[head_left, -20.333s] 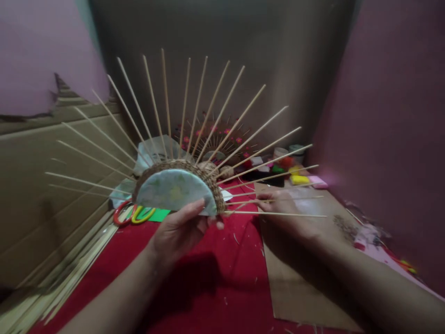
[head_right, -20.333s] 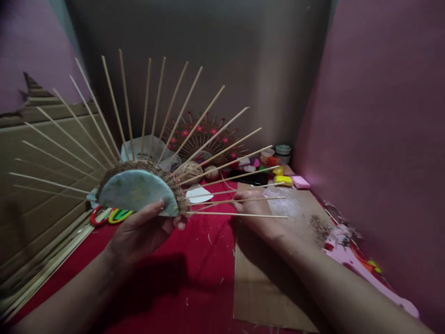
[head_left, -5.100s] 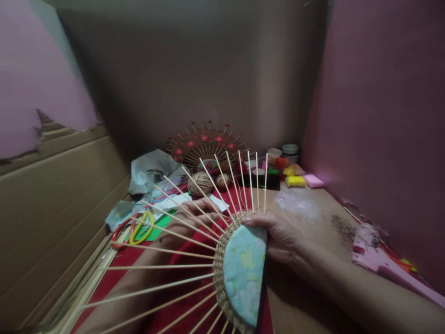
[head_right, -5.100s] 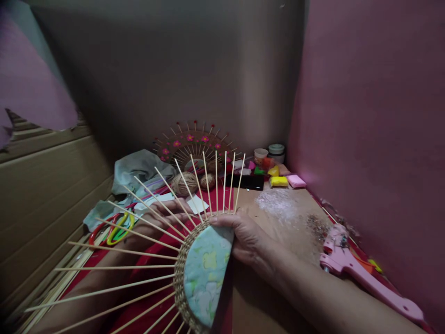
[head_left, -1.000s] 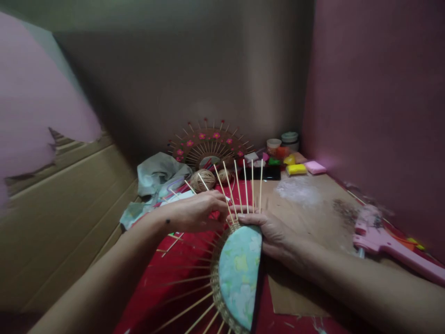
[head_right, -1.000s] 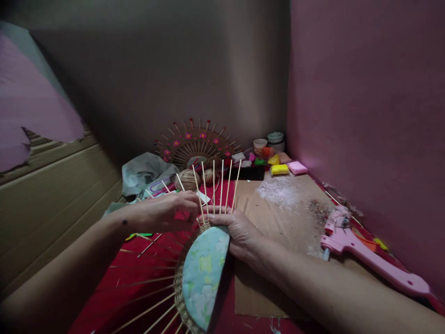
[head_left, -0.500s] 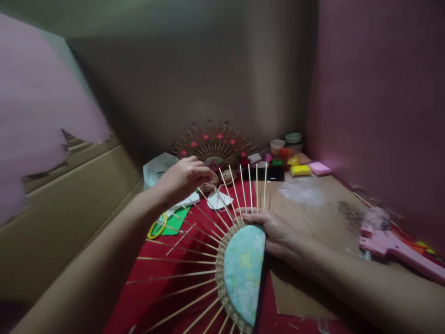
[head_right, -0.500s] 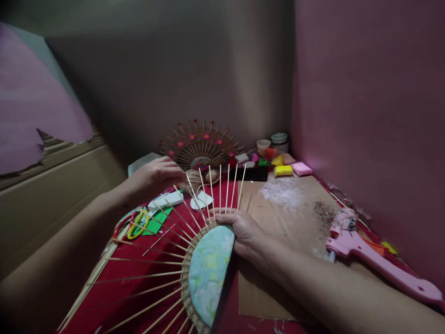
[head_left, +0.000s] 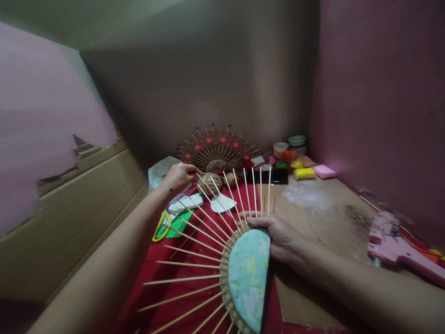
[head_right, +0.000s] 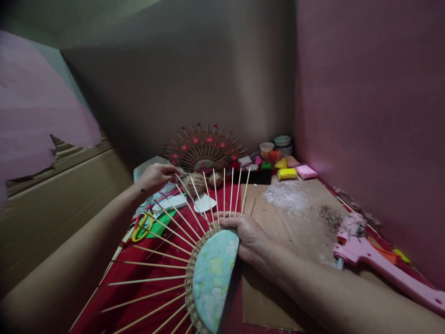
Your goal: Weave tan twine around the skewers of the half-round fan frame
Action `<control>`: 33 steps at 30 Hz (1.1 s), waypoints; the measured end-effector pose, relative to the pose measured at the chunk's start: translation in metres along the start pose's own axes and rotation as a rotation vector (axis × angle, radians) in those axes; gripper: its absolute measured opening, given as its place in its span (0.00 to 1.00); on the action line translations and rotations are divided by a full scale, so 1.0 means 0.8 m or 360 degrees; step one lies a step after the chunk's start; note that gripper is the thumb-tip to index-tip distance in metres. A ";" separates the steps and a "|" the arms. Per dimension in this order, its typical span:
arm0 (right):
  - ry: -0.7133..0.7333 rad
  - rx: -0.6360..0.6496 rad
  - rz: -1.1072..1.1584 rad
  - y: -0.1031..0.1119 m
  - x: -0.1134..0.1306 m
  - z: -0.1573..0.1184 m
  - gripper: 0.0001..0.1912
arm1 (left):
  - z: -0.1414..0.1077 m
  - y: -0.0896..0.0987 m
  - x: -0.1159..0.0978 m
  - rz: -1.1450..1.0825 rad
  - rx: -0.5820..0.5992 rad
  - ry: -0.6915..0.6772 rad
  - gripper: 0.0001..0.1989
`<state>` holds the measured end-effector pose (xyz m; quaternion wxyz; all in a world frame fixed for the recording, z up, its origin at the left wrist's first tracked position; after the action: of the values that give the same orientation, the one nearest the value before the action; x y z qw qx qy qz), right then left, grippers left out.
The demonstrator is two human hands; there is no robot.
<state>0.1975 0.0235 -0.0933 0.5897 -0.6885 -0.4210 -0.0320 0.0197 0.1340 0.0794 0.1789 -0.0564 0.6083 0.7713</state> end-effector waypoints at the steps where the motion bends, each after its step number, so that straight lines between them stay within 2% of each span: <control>1: -0.0001 -0.0002 0.0000 0.000 0.000 0.000 0.11 | 0.001 -0.004 0.007 -0.0001 0.0050 0.0016 0.11; 5: 0.0008 0.0026 0.0003 0.000 0.001 -0.002 0.11 | -0.002 -0.026 0.033 -0.0099 0.0325 0.0071 0.13; 9: 0.0026 0.0084 0.0039 -0.002 0.003 -0.002 0.12 | -0.020 -0.048 0.046 -0.0271 0.0658 0.0086 0.15; 13: 0.0056 0.0067 0.0045 0.000 0.008 0.000 0.14 | -0.039 -0.050 0.060 -0.0399 0.0858 0.0121 0.15; 18: 0.0040 0.0049 0.0037 0.004 0.007 0.003 0.14 | -0.037 -0.021 0.060 -0.0637 0.0659 0.0020 0.14; 24: 0.0043 0.0005 0.0039 0.011 0.006 0.003 0.14 | -0.038 -0.013 0.039 -0.0855 0.0554 -0.0020 0.15; 28: 0.0040 -0.0016 0.0041 0.012 0.006 0.002 0.14 | -0.046 -0.003 0.022 -0.0804 0.0583 -0.0101 0.13; 33: 0.0030 -0.0062 0.0034 0.010 0.012 0.000 0.12 | -0.053 0.009 0.028 -0.0603 0.0658 -0.0111 0.09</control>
<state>0.2086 0.0289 -0.0946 0.5804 -0.7040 -0.4074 -0.0406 -0.0091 0.0966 0.0682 0.3485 -0.1047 0.7247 0.5852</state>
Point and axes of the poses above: each hand's wrist, its own z-axis towards the middle knuckle, its own y-axis out of the back of the hand, x = y × z, the point moved 9 cm from there along z, towards the middle knuckle
